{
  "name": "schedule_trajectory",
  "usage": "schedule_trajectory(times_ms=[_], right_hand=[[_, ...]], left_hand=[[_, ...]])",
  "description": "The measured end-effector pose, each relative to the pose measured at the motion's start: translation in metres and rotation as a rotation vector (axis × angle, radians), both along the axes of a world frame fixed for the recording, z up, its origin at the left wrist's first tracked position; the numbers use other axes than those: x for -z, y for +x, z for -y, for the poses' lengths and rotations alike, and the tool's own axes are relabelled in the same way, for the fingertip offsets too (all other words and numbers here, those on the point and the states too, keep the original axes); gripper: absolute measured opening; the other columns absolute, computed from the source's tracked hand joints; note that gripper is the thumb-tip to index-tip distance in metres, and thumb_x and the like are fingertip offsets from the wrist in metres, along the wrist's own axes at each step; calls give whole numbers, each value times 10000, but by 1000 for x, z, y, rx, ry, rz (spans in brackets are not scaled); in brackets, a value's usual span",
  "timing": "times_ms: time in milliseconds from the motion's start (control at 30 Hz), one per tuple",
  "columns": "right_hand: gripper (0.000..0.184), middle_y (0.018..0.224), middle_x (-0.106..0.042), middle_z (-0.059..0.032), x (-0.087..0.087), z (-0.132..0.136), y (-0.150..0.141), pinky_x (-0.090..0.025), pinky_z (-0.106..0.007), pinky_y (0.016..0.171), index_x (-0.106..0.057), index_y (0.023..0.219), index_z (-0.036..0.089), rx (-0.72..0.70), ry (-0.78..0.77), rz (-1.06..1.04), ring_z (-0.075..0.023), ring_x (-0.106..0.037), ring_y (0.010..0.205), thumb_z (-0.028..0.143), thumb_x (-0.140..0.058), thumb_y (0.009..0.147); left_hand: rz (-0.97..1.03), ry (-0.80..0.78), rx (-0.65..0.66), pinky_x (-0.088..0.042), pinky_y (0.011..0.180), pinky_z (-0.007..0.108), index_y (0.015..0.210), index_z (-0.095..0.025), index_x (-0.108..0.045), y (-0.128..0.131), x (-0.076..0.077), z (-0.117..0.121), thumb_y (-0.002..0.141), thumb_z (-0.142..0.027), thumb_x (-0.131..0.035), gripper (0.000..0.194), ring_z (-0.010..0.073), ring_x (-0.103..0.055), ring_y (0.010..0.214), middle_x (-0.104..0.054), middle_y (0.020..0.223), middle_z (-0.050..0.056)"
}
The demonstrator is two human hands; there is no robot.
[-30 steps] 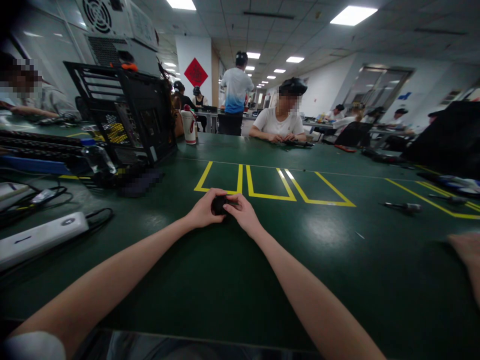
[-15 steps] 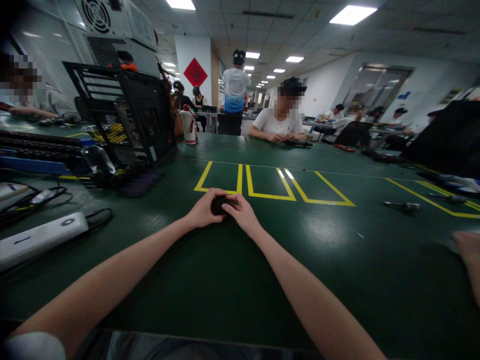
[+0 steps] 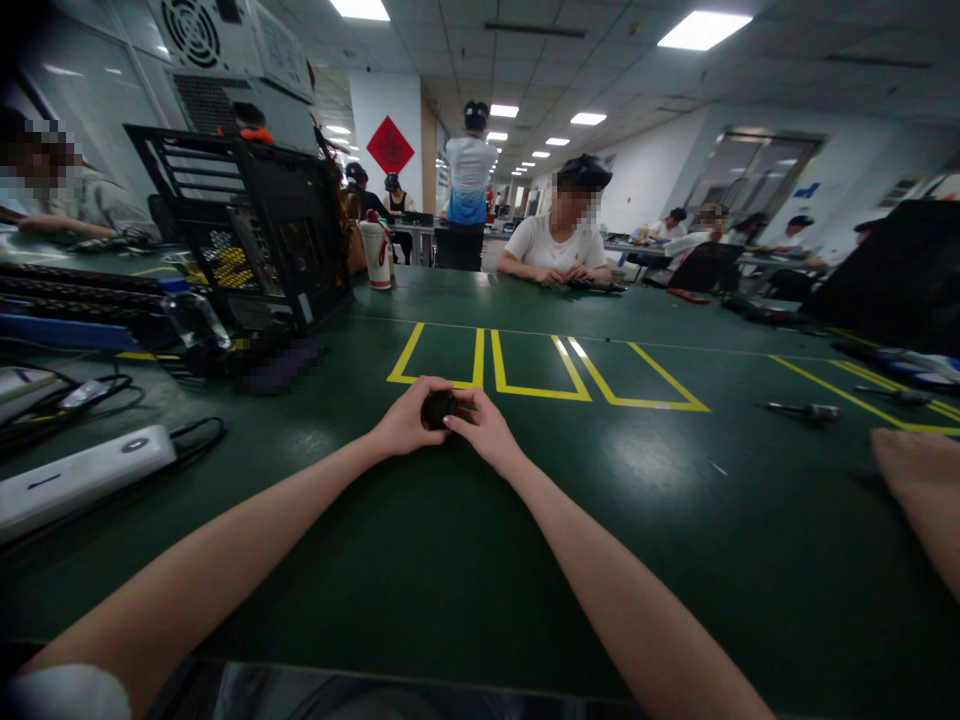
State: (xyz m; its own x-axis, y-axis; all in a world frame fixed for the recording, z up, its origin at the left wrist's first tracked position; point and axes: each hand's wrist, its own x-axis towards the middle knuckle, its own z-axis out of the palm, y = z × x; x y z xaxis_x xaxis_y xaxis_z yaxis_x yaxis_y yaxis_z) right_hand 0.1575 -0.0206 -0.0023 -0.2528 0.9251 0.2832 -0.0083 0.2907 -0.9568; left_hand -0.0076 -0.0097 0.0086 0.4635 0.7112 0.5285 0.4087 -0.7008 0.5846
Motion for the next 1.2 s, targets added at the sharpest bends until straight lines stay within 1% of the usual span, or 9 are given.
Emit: schedule_trajectory(times_ms=[100, 200, 400, 567, 767, 900, 1000, 1133, 1200], right_hand=[[229, 978, -558, -11, 1, -1, -1, -419, -358, 895, -526, 905, 214, 49, 12, -3, -152, -555, 936, 269, -597, 695], [225, 955, -569, -12, 0, -3, -1, -425, -365, 881, -538, 907, 213, 67, 11, 14, -154, -555, 921, 283, -591, 701], [313, 1072, -550, -32, -2, -2, 2, -410, -395, 899, -523, 1034, 232, 20, -47, 63, -177, -532, 991, 288, -560, 728], [293, 1015, -550, -14, -2, -1, 2, -411, -360, 903, -522, 935, 216, -18, -30, -4, -160, -547, 964, 214, -627, 662], [222, 965, -554, -15, -3, 0, 1, -421, -369, 882, -529, 904, 213, 35, -6, 26, -153, -548, 928, 284, -588, 702], [283, 1032, -545, -29, -2, -2, 1, -413, -389, 891, -521, 985, 228, 52, -17, 64, -175, -518, 996, 294, -577, 716], [327, 1079, -534, -36, -2, -3, 2, -394, -400, 915, -511, 1041, 231, 16, -38, 67, -180, -516, 1011, 285, -569, 723], [328, 1022, -546, -24, 0, -3, 3, -396, -374, 916, -518, 958, 213, -26, -30, 0, -168, -540, 975, 219, -638, 653], [313, 995, -547, -18, 1, -4, 3, -409, -367, 898, -515, 929, 214, -19, -12, -4, -163, -542, 960, 228, -646, 645]], left_hand=[[5, 20, -6, -402, 866, 381, 1098, -230, -400, 1, 1, -1, 570, -169, -662, 592, 209, -467, 1012, -457, 1085, 35], [8, 14, -5, -399, 872, 384, 1092, -233, -401, 2, 1, -1, 568, -157, -658, 588, 210, -470, 1015, -458, 1084, 34], [-1, -4, -3, -412, 864, 384, 1108, -243, -386, 0, 0, 0, 586, -183, -659, 593, 212, -467, 1022, -451, 1104, 33], [-3, 12, -2, -413, 865, 374, 1110, -235, -388, -1, 1, -1, 589, -180, -659, 590, 201, -470, 1010, -453, 1097, 32], [-18, 2, 3, -411, 868, 387, 1114, -236, -391, 0, -1, 0, 596, -185, -657, 585, 214, -468, 1027, -447, 1112, 41], [-10, 7, 0, -410, 872, 383, 1108, -233, -388, 1, 0, -1, 589, -179, -660, 589, 213, -468, 1026, -454, 1103, 38], [-5, 6, -3, -407, 872, 384, 1105, -235, -387, 1, 2, -2, 584, -183, -661, 592, 213, -469, 1023, -452, 1104, 34], [7, 25, -6, -397, 881, 374, 1097, -226, -393, 1, 3, -3, 570, -153, -656, 594, 209, -470, 1020, -460, 1086, 34], [0, 25, -3, -401, 876, 373, 1107, -228, -390, 1, 3, -3, 572, -156, -656, 602, 210, -469, 1019, -458, 1092, 36]])
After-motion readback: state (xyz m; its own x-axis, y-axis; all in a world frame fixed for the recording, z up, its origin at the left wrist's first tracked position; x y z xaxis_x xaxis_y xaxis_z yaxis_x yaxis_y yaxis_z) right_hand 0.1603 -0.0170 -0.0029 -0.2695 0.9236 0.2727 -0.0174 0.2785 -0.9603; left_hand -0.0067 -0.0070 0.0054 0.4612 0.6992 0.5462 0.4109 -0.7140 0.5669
